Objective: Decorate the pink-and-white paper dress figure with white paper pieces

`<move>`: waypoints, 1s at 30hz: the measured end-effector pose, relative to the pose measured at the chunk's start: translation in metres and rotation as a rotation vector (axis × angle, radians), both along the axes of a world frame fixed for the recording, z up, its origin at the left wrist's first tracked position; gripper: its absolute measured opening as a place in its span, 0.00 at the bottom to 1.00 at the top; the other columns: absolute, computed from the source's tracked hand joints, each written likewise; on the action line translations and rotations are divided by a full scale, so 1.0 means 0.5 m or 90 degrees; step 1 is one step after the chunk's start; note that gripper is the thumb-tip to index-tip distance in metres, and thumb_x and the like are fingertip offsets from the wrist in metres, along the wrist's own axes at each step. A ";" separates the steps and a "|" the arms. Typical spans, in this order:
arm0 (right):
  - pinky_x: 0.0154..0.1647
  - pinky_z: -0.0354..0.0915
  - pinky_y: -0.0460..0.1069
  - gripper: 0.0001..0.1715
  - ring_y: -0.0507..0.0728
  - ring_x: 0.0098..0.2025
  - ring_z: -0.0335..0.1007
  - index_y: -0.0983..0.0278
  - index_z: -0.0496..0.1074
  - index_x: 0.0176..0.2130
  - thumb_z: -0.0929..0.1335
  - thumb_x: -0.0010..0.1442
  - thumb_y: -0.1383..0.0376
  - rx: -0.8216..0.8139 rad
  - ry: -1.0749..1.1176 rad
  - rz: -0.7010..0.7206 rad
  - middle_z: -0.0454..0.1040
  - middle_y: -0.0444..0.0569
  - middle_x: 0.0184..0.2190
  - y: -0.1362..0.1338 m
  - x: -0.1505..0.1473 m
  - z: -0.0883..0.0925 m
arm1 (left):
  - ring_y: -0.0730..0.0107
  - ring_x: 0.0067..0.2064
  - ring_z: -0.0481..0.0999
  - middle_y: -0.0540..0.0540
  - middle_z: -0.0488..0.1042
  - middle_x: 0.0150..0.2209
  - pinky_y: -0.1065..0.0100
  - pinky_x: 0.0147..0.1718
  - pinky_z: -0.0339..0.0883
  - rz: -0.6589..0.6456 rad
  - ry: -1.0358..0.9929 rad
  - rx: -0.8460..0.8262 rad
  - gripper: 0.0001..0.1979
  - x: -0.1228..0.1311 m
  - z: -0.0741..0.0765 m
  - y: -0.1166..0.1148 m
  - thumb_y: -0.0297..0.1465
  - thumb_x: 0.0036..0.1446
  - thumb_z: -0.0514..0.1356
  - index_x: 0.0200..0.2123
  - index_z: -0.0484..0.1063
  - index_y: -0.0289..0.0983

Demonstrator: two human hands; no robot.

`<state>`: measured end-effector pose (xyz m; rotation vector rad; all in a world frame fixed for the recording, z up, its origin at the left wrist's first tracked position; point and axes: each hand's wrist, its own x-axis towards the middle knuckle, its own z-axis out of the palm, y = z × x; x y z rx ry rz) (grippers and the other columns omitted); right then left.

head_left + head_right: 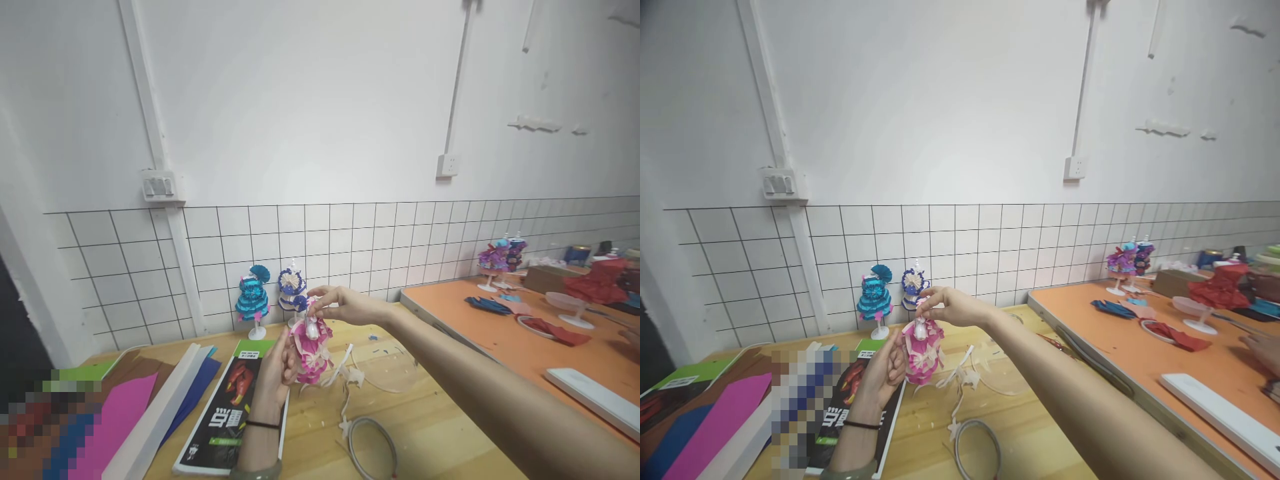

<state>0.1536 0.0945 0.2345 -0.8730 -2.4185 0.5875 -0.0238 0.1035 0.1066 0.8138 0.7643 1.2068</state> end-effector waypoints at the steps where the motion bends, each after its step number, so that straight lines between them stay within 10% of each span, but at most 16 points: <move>1: 0.52 0.57 0.51 0.10 0.54 0.56 0.54 0.59 0.74 0.38 0.64 0.57 0.65 0.002 -0.007 0.002 0.65 0.48 0.51 0.000 -0.001 0.002 | 0.87 0.08 0.48 0.60 0.56 0.08 0.79 0.09 0.33 0.001 -0.001 0.004 0.21 0.001 0.002 -0.002 0.46 0.39 0.62 0.18 0.57 0.38; 17: 0.48 0.60 0.51 0.11 0.56 0.51 0.62 0.58 0.75 0.37 0.64 0.55 0.66 0.079 -0.117 -0.029 0.67 0.50 0.49 0.018 -0.012 0.022 | 0.89 0.09 0.48 0.61 0.56 0.10 0.80 0.09 0.35 -0.007 -0.028 0.014 0.21 -0.003 -0.014 0.006 0.39 0.34 0.67 0.17 0.56 0.37; 30: 0.43 0.62 0.50 0.10 0.59 0.47 0.65 0.63 0.76 0.34 0.65 0.55 0.66 0.161 -0.122 -0.134 0.72 0.52 0.41 0.078 -0.033 0.012 | 0.88 0.10 0.50 0.62 0.58 0.11 0.82 0.09 0.38 0.148 -0.096 0.042 0.16 -0.030 0.001 0.003 0.34 0.37 0.65 0.28 0.62 0.38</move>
